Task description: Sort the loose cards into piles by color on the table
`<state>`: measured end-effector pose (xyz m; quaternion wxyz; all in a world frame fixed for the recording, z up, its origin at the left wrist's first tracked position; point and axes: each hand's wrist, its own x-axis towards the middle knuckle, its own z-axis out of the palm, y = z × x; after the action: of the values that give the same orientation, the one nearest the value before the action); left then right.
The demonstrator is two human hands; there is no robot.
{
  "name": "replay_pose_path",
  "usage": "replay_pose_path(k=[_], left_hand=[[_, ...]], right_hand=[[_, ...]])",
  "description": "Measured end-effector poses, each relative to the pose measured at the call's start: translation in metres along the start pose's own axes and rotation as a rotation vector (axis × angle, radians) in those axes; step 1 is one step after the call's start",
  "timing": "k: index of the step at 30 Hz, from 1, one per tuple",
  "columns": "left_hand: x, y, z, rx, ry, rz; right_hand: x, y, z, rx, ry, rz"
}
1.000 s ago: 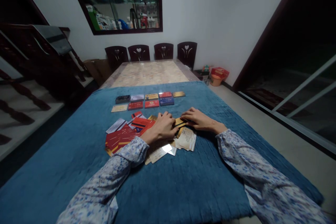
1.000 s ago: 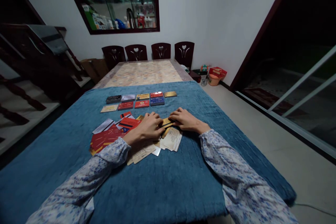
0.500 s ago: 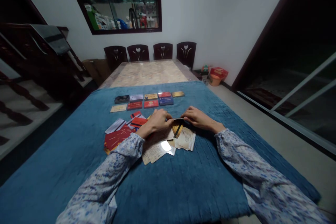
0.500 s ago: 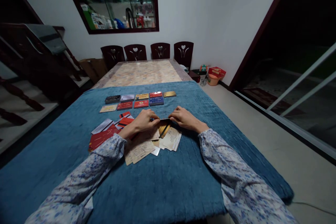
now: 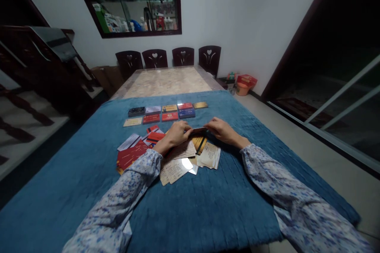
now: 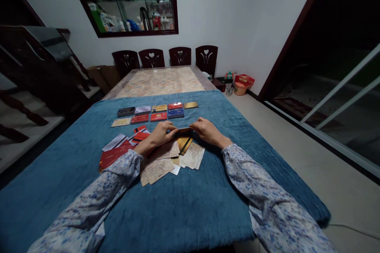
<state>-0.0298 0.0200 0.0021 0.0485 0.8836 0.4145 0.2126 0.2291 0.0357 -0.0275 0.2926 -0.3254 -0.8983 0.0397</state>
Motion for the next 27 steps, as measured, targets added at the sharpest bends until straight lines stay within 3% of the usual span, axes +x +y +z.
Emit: replay_pose_path(k=[13,20,27], left_hand=[[-0.003,-0.003,0.0,0.017,-0.015,-0.038],[-0.005,-0.004,0.007,0.007,0.041,-0.074],[-0.007,0.004,0.009,0.067,0.025,-0.154]], right_hand=[[0.01,-0.003,0.01,-0.127,0.018,0.05],[0.009,-0.01,0.015,-0.194,0.045,0.161],[0.009,-0.01,0.018,-0.15,0.031,0.115]])
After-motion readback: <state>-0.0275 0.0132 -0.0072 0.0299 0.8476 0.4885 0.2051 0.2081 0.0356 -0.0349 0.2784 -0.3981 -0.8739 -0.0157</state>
